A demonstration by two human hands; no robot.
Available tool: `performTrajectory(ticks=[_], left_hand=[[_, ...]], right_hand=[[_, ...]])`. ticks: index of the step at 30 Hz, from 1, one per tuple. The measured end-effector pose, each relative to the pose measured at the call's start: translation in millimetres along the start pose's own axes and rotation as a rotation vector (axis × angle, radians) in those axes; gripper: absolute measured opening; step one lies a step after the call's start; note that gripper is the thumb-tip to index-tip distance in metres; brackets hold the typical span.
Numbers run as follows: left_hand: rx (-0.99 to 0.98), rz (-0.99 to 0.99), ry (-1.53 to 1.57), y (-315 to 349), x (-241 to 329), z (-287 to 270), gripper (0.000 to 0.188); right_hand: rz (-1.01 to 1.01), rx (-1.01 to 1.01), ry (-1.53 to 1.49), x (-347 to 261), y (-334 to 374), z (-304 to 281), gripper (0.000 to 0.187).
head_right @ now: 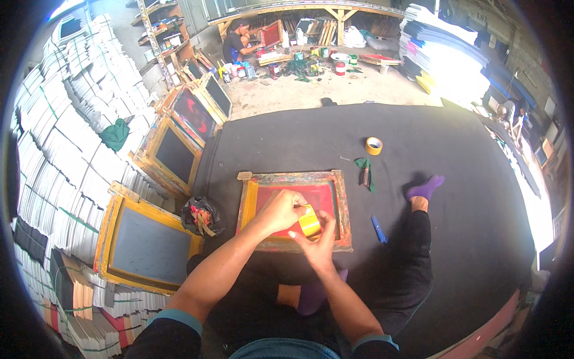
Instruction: The person sits cross-legged on the floor and applies yellow tape to the edges of a rectangular frame with a red mesh screen. They smooth the tape, cut it with a utility knife, and continue taping the remaining sides.
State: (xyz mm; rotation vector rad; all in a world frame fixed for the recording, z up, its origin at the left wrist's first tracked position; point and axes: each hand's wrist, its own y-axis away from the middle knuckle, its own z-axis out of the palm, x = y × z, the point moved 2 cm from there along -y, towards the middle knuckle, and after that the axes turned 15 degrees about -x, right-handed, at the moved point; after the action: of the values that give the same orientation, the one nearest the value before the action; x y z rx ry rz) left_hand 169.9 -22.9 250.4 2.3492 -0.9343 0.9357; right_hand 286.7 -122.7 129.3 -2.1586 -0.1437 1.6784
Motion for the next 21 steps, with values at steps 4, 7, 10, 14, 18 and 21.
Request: performTrajectory(ticks=[4, 7, 10, 14, 18, 21], left_hand=[[-0.034, -0.001, 0.057, -6.2, 8.0, -2.6, 0.017], [-0.001, 0.024, 0.151, -8.9, -12.7, -6.3, 0.016], [0.038, 0.024, 0.253, -5.6, -24.2, -9.8, 0.014], [0.165, -0.001, 0.436, 7.2, -71.4, 0.7, 0.014], [0.211, -0.101, 0.584, 24.5, -105.4, 17.6, 0.014], [0.301, -0.123, 0.743, 39.6, -129.4, 21.7, 0.011]], right_hand=[[0.074, 0.138, -0.13, 21.8, 9.3, 11.5, 0.062], [-0.039, 0.188, -0.182, 17.1, 8.4, 2.4, 0.048], [-0.042, 0.091, 0.068, 2.7, -1.6, -18.9, 0.047], [-0.219, -0.099, 0.507, -22.3, -23.5, -34.4, 0.049], [-0.257, -0.333, 0.606, -12.8, -33.4, -46.0, 0.047], [-0.218, -0.433, 0.68, 7.9, -28.8, -60.6, 0.05]])
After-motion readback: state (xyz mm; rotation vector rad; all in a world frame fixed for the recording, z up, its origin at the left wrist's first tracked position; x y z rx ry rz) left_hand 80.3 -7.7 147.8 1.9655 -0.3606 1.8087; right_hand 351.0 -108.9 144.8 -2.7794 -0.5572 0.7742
